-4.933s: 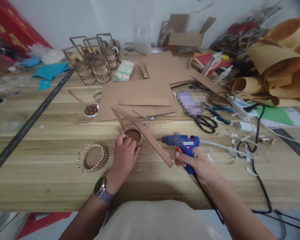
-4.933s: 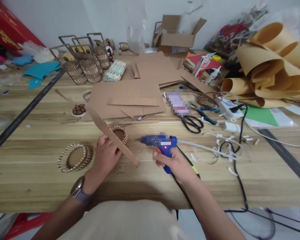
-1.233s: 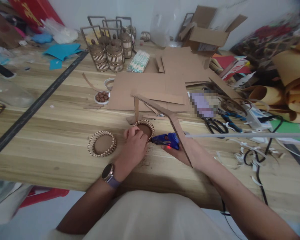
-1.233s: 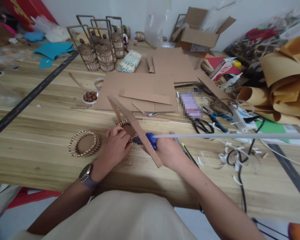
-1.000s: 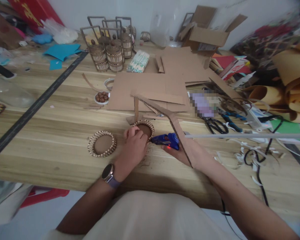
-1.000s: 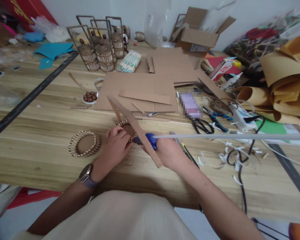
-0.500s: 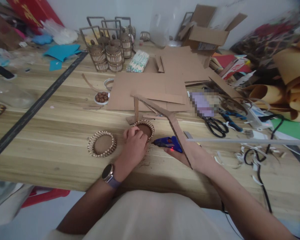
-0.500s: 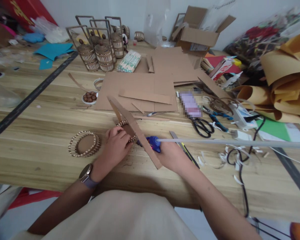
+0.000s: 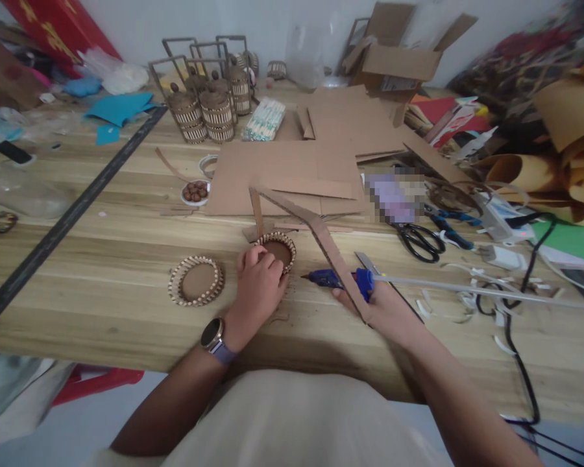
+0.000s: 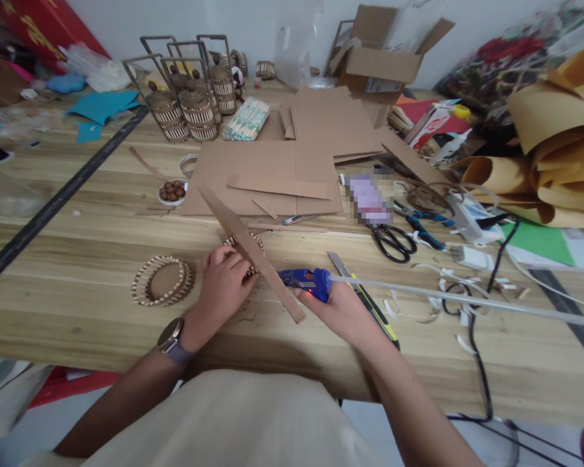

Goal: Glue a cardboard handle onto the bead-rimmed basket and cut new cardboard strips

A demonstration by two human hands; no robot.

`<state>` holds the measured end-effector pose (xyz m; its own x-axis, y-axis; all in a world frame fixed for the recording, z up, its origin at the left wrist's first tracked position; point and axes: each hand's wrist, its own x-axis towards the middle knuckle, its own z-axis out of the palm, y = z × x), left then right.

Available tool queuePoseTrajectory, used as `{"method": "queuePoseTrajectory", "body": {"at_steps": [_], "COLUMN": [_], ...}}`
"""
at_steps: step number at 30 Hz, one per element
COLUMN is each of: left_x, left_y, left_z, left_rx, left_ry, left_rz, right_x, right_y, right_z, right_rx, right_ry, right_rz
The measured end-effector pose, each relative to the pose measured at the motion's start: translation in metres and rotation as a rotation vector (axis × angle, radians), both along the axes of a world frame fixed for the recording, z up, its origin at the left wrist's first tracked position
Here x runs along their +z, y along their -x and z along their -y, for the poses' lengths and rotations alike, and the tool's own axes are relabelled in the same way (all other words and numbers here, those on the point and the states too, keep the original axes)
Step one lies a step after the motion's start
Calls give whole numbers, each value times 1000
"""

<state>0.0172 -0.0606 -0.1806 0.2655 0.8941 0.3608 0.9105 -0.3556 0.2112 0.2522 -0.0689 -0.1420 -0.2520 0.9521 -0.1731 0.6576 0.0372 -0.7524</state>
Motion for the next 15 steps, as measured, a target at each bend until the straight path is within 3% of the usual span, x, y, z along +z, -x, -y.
{"method": "queuePoseTrajectory", "body": {"at_steps": [15], "left_x": [0], "left_y": [-1], "left_z": [0], "left_rx": [-3], "left_ry": [29], "left_rz": [41], "right_x": [-9], "right_y": [2], "right_z": [6], "right_rx": [-51], "right_ry": [-19], "right_rz": [-117]}}
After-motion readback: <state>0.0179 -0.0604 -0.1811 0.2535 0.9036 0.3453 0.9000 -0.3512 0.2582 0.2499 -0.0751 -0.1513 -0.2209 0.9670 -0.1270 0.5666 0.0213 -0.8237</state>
